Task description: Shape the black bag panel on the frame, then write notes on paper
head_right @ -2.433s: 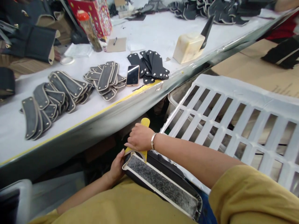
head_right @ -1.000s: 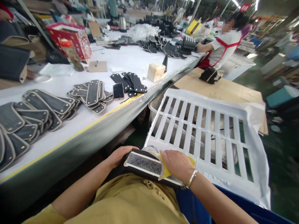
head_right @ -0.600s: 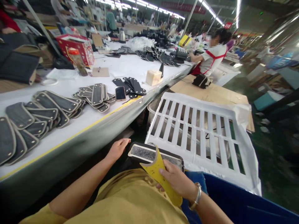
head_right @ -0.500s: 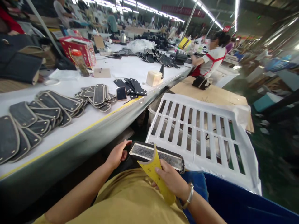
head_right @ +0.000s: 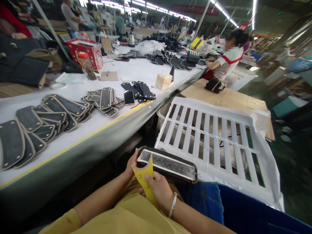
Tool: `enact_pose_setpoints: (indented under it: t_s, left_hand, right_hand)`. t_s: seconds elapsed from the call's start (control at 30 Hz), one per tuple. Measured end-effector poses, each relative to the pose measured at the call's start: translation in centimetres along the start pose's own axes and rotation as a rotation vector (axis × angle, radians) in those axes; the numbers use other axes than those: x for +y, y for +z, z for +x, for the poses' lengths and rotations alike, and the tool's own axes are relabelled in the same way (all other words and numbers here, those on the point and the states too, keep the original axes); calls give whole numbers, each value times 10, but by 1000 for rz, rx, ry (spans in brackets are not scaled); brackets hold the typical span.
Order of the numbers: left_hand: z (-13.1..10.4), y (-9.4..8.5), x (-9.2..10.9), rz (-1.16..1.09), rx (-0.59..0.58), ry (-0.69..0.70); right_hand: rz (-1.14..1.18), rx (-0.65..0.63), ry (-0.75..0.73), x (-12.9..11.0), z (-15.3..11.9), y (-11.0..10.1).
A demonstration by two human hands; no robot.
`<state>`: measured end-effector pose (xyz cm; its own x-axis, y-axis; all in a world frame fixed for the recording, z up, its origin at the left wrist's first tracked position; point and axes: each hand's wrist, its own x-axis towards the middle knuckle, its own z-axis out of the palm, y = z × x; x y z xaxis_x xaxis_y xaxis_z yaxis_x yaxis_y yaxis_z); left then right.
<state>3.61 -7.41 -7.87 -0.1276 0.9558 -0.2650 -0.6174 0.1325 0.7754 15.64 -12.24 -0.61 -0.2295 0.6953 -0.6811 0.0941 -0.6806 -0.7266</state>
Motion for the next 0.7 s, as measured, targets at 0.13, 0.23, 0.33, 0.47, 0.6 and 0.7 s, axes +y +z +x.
enact_pose_setpoints:
  t_s: [0.13,0.23,0.33,0.47,0.6,0.7]
  left_hand:
    - [-3,-9,11,77,27,39]
    - [-9,-18,20,107,-17,-44]
    - [-14,-18,22,-20,-87,-192]
    - [-13,-10,11,-309,-128,-215]
    - [-5,-3,2,-418,-161,-207]
    - [2,-3,1,-448,-165,-207]
  right_hand:
    - [-9,13,22,-2,-2,-3]
    - [-4,26,29,-1,-5,-8]
    - [32,31,48,0,-9,-13]
    - [113,10,70,2,-14,-17]
    - [128,-11,102,0,-14,-14]
    - [69,-38,86,-4,-9,-11]
